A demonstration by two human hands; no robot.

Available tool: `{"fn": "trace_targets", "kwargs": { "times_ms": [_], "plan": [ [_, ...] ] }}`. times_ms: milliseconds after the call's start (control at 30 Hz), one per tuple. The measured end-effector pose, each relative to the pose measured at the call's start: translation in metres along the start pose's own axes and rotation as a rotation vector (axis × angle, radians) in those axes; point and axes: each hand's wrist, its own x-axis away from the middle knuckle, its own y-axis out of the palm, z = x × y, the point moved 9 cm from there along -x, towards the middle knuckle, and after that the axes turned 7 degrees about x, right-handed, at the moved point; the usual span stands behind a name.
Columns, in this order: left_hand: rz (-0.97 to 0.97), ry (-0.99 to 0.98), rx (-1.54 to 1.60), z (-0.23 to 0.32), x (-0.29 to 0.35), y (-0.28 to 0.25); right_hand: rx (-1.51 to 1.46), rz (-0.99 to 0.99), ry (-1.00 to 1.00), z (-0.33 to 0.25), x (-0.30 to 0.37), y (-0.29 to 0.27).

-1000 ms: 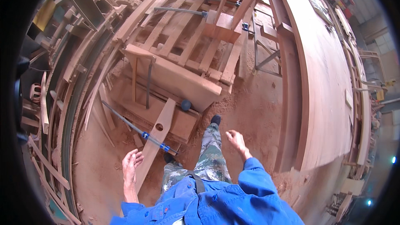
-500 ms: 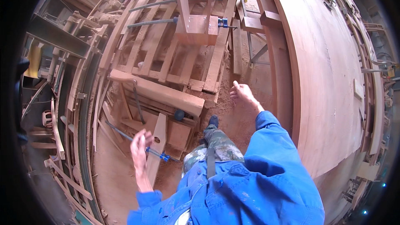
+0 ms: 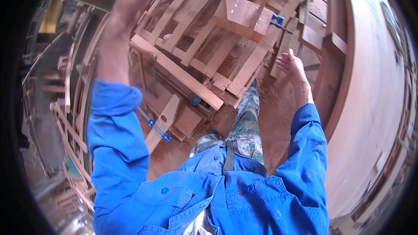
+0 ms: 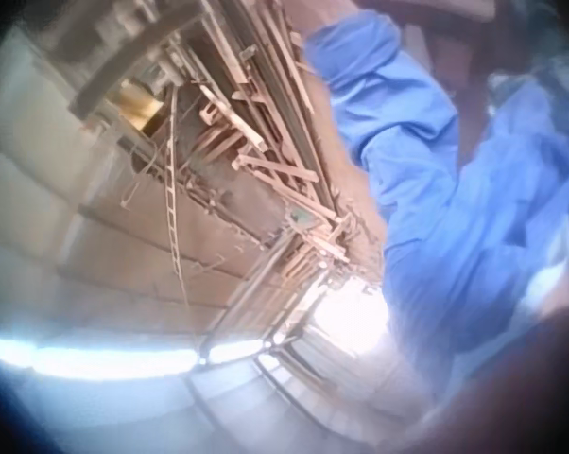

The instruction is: The person aligns two wooden boards and secures them with a clamp. They then retrieve bubble wrap from a bag and place it between the boards before adding a second clamp to hold the assembly together.

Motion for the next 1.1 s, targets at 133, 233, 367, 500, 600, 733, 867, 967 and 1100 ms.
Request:
{"fn": "trace_targets", "kwargs": {
  "times_ms": [133,233,367,500,600,733,867,967,1100],
  "plan": [
    [-0.126,-0.035,-0.273,0.032,-0.063,0.058,-0.070,0.125,0.076,-0.028,-0.136,-0.029],
    [-0.188,-0.172,-0.136,-0.038,-0.104,0.102,-0.053,0.286,0.238,-0.011,-0.202,-0.036],
    [-0.091,-0.096,-0.424,-0.067,-0.122,0.126,-0.266,0.341,0.283,0.013,-0.239,-0.040],
    [-0.092,-0.031,-0.309,-0.077,-0.136,0.139,-0.433,0.231,0.228,0.028,-0.292,-0.030],
    [-0.074,-0.157,-0.153,-0.078,-0.129,0.150,-0.558,0.154,0.183,0.044,-0.329,-0.039],
    [-0.044,-0.195,-0.166,-0.070,-0.130,0.160,-0.743,0.234,0.178,0.072,-0.347,-0.065],
    [-0.179,-0.251,-0.160,-0.102,-0.137,0.137,-0.779,0.335,0.236,0.065,-0.292,-0.041],
    [-0.322,-0.224,-0.626,-0.087,-0.129,0.090,-0.951,0.242,0.260,0.072,-0.214,0.029],
    [-0.143,-0.479,-0.435,-0.097,-0.076,0.039,-1.214,0.282,0.431,0.124,-0.119,0.088]
  ]
}}
